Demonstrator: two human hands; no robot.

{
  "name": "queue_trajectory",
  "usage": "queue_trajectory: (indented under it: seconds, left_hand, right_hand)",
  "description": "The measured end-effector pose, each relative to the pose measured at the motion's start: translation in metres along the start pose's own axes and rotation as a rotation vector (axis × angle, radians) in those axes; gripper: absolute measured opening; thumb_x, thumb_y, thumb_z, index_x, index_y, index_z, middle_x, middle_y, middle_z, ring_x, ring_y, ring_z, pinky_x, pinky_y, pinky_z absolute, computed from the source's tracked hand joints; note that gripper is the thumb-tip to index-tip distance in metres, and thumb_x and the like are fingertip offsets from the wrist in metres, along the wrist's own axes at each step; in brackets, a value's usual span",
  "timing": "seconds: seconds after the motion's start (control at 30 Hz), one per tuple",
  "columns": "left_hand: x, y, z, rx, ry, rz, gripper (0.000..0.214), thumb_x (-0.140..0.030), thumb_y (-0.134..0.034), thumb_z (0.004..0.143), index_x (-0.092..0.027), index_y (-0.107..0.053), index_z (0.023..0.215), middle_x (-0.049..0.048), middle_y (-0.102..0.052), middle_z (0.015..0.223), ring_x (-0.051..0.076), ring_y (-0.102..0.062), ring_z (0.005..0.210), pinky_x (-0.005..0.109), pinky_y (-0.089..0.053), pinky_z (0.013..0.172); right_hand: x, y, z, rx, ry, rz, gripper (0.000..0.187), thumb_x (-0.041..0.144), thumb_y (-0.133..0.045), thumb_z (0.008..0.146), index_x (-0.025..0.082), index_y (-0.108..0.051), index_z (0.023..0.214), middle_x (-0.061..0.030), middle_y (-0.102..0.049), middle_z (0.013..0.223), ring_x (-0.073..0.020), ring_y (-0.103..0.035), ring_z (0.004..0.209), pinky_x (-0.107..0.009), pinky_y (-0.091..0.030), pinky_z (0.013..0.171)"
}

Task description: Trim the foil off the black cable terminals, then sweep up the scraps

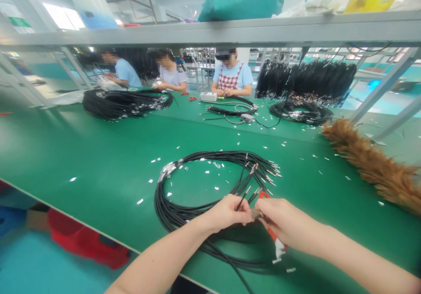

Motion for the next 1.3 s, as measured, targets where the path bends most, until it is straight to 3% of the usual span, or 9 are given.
queue_trajectory:
  seconds: [0.2,0.37,0.53,0.73,0.93,1.1,1.3]
  left_hand:
    - [0.002,0.005,0.003,-0.071,0.001,-0.109,0.019,-0.026,-0.068,0.058,-0.012,-0.058,0.066,-0.0019,-0.055,0.051,0.003,-0.035,0.038,0.019,-0.018,0.038]
    - [0.002,0.005,0.005,-0.07,-0.004,-0.237,0.024,-0.028,-0.07,0.057,-0.014,-0.052,0.065,-0.0024,-0.055,0.053,0.002,-0.027,0.035,0.02,-0.012,0.036]
    - [0.001,0.004,0.005,-0.206,-0.037,-0.236,0.024,-0.027,-0.069,0.057,-0.015,-0.049,0.064,-0.0073,-0.044,0.047,0.001,-0.022,0.037,0.02,-0.012,0.038]
    - [0.005,0.003,0.007,-0.288,-0.069,-0.206,0.024,-0.02,-0.069,0.055,-0.015,-0.045,0.06,-0.0094,-0.037,0.043,0.003,-0.024,0.04,0.02,-0.016,0.042]
    - [0.008,0.006,0.008,-0.298,-0.079,-0.124,0.021,-0.018,-0.067,0.055,-0.015,-0.047,0.059,-0.0085,-0.036,0.045,0.004,-0.026,0.044,0.021,-0.018,0.045]
    - [0.011,0.007,0.007,-0.314,-0.079,-0.056,0.018,-0.019,-0.065,0.058,-0.014,-0.048,0.06,-0.0078,-0.036,0.047,0.005,-0.026,0.047,0.022,-0.018,0.047]
    - [0.006,0.006,0.004,-0.292,-0.095,-0.046,0.014,-0.024,-0.06,0.063,-0.013,-0.051,0.062,-0.0032,-0.048,0.052,0.006,-0.033,0.048,0.022,-0.024,0.049]
  right_hand:
    - [-0.016,-0.015,0.004,-0.297,-0.199,0.402,0.015,0.01,-0.04,0.076,0.02,-0.035,0.066,0.0019,-0.05,0.065,-0.0106,-0.043,0.059,-0.022,-0.037,0.056]
    - [-0.018,-0.024,0.021,-0.486,-0.246,0.765,0.018,0.026,-0.05,0.076,0.021,-0.034,0.068,0.0003,-0.055,0.068,-0.0124,-0.051,0.062,-0.026,-0.044,0.059]
    - [-0.017,-0.025,0.026,-0.588,-0.267,0.823,0.023,0.029,-0.056,0.073,0.02,-0.036,0.065,-0.0002,-0.057,0.065,-0.0132,-0.052,0.059,-0.028,-0.044,0.058]
    - [-0.018,-0.037,0.021,-0.633,-0.272,0.744,0.024,0.031,-0.055,0.076,0.02,-0.039,0.063,-0.0015,-0.057,0.065,-0.0148,-0.053,0.062,-0.028,-0.042,0.058]
    - [-0.027,-0.046,0.02,-0.694,-0.321,0.998,0.032,0.04,-0.066,0.068,0.02,-0.041,0.066,-0.0018,-0.058,0.069,-0.0151,-0.055,0.065,-0.029,-0.045,0.063]
    - [-0.028,-0.047,0.024,-0.682,-0.342,1.001,0.031,0.041,-0.065,0.068,0.02,-0.042,0.065,0.0003,-0.054,0.065,-0.0131,-0.05,0.06,-0.026,-0.041,0.058]
    - [-0.026,-0.047,0.025,-0.691,-0.314,1.095,0.032,0.038,-0.065,0.069,0.02,-0.039,0.062,-0.0007,-0.057,0.066,-0.0138,-0.053,0.062,-0.027,-0.042,0.061]
Point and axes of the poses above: each hand's wrist, its own z-axis towards the middle knuckle, its own y-axis out of the back of the hand, x = y × z, the point moved 3 cm from there along z, towards the middle knuckle
